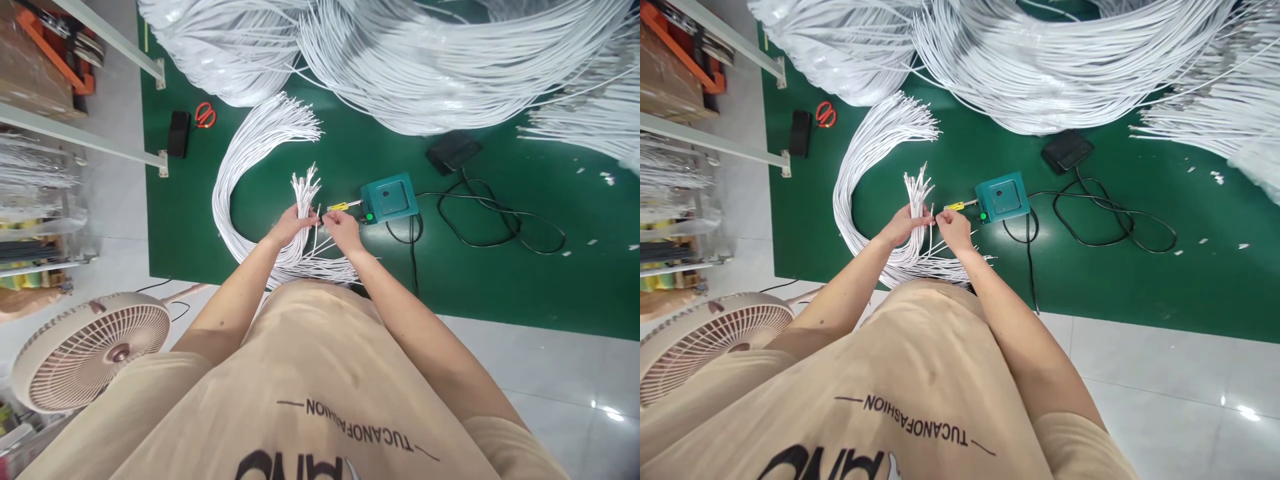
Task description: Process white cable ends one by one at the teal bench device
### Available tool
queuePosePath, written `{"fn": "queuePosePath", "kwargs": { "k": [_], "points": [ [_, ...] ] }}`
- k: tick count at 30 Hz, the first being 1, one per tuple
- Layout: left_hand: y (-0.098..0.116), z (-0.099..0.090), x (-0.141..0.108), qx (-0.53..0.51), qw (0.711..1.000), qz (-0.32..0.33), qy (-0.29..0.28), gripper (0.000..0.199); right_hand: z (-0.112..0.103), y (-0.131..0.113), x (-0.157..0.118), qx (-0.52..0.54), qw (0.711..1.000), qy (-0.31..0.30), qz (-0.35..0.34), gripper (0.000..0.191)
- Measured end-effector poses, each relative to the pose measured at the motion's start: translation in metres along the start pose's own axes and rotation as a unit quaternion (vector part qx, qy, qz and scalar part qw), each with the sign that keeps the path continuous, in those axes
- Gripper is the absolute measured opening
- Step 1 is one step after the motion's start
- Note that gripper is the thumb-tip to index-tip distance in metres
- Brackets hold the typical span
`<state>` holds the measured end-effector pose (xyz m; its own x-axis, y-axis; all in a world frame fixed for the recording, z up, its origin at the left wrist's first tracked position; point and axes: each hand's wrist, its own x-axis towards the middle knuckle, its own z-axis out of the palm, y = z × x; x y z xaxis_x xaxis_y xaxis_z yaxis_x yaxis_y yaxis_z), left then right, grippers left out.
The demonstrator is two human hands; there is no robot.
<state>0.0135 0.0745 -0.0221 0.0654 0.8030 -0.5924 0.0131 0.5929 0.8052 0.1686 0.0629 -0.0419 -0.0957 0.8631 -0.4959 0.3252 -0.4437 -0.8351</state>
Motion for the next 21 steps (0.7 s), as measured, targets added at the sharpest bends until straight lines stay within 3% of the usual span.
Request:
{"fn": "queuePosePath", "kwargs": {
  "k": [7,14,17,21],
  "points": [
    [-0.005,0.003,-0.003,0.049,0.998,0.018,-0.024,0.034,0.007,-0.002,0.017,0.183,0.982,0.008,0.037,0.022],
    [-0.004,0.004,-0.006,0.033,0.999,0.029,-0.008,0.039,0.007,-0.010,0.011,0.439,0.889,-0.053,0.120,0.021],
    [-0.006,0.003,-0.006,0.033,0.999,0.029,0.000,0.040,0.009,-0.010,0.009,0.479,0.863,-0.059,0.147,0.026],
    [-0.011,0.001,-0.005,0.050,0.998,0.035,0.015,0.037,0.009,-0.011,0.010,0.471,0.868,-0.054,0.150,0.017]
  ]
}}
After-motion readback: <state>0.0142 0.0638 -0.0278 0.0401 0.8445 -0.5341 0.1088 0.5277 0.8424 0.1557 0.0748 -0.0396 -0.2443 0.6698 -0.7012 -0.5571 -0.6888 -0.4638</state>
